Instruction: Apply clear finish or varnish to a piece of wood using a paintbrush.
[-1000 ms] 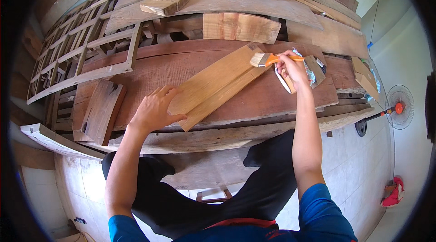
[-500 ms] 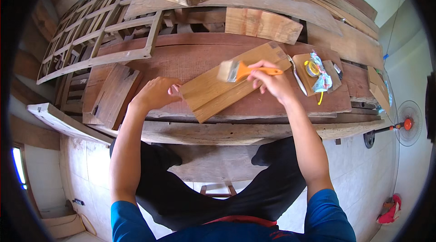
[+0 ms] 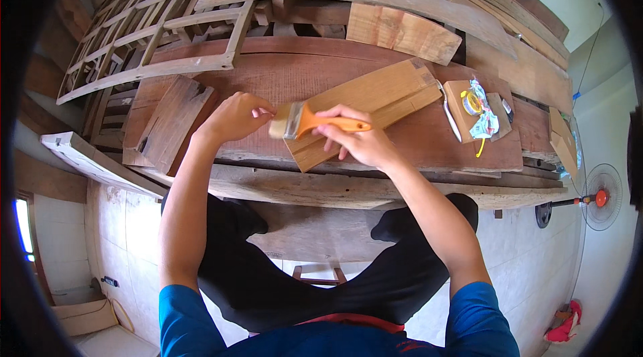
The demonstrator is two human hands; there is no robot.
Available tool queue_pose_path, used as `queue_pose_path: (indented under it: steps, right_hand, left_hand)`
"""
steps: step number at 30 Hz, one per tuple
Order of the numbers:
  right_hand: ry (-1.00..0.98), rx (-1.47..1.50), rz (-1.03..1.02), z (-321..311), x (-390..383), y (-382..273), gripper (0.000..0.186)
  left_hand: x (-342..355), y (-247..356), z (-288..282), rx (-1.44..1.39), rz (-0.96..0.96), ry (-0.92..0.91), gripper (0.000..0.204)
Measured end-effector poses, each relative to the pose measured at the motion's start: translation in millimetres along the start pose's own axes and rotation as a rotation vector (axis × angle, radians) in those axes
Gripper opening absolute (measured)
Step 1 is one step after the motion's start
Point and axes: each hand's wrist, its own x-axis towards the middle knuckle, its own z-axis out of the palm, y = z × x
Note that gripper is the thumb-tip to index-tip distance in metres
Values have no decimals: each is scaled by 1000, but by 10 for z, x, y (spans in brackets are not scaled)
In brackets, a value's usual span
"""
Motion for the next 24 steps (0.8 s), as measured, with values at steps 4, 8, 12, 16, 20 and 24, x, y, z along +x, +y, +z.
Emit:
queue_pose_path:
  steps: [4,8,12,16,20,24]
  right_hand:
    - [22,-39,-8,-193,49,-69,24]
    - [-47,-66,64,-359,-54,-110,20]
    - [157,-105,-22,-571,-87,-159,18]
    - [26,-118,134,-625,-114,-245,18]
    - [324,-150,13,-869,-109,-269,16]
    - [142,-186,182,-1094,-158,-346,16]
  left_hand:
    - [11,28,5,16,-15,28,26]
    - [-7,60,9,40,-21,54,25]
    - [9,171,29,40,0,49,24]
    - [-38,363,-12,29,-12,-31,47]
    - [-81,431,160,149,100,43,84]
    - [-111,409,188,190,78,28,90]
